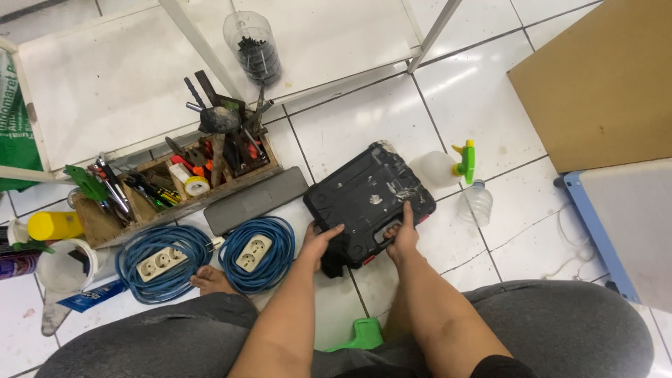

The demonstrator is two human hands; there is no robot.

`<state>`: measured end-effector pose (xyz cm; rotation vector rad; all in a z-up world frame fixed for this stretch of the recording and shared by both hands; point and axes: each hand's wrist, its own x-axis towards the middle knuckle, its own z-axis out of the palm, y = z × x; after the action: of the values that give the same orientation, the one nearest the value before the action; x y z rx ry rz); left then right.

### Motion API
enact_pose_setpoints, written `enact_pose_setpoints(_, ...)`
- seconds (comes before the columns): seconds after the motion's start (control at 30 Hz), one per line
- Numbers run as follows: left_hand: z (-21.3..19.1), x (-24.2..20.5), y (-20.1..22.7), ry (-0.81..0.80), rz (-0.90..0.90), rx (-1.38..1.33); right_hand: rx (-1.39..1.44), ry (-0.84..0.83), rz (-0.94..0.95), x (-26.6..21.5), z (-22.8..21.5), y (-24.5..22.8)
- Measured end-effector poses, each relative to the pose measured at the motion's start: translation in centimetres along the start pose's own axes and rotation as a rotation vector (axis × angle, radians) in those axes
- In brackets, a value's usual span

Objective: The person cleans a black toolbox and a gray case using a spray bottle and a black cloth. They wipe the surfaces, place the items on a shelf, and then organize a wooden tool tray and blue extension cords on the same shelf.

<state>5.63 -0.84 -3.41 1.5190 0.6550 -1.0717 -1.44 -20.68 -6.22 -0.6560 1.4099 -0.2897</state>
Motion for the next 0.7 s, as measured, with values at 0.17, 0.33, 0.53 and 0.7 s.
enact_pose_setpoints(0.17, 1.4, -2.0, 2.6, -0.042, 0.054, -0.085, 0.099, 0.033, -0.017, 0.6, -0.2, 0.5)
enact_pose_setpoints(0.33, 1.4, -4.1, 4.3, -0.055, 0.106, -0.165, 0.167, 0.027, -0.024, 0.2, 0.9, 0.3)
enact_pose_setpoints(0.53, 0.1, -3.9, 6.3, -0.015, 0.173, -0.286, 0.148, -0.064, -0.068, -4.1, 5.7, -2.9)
enact_pose_setpoints(0.7, -0.4, -2.0, 10.5, 0.019, 0.281, -0.253, 0.264, -0.128, -0.121, -5.3, 9.9, -6.0)
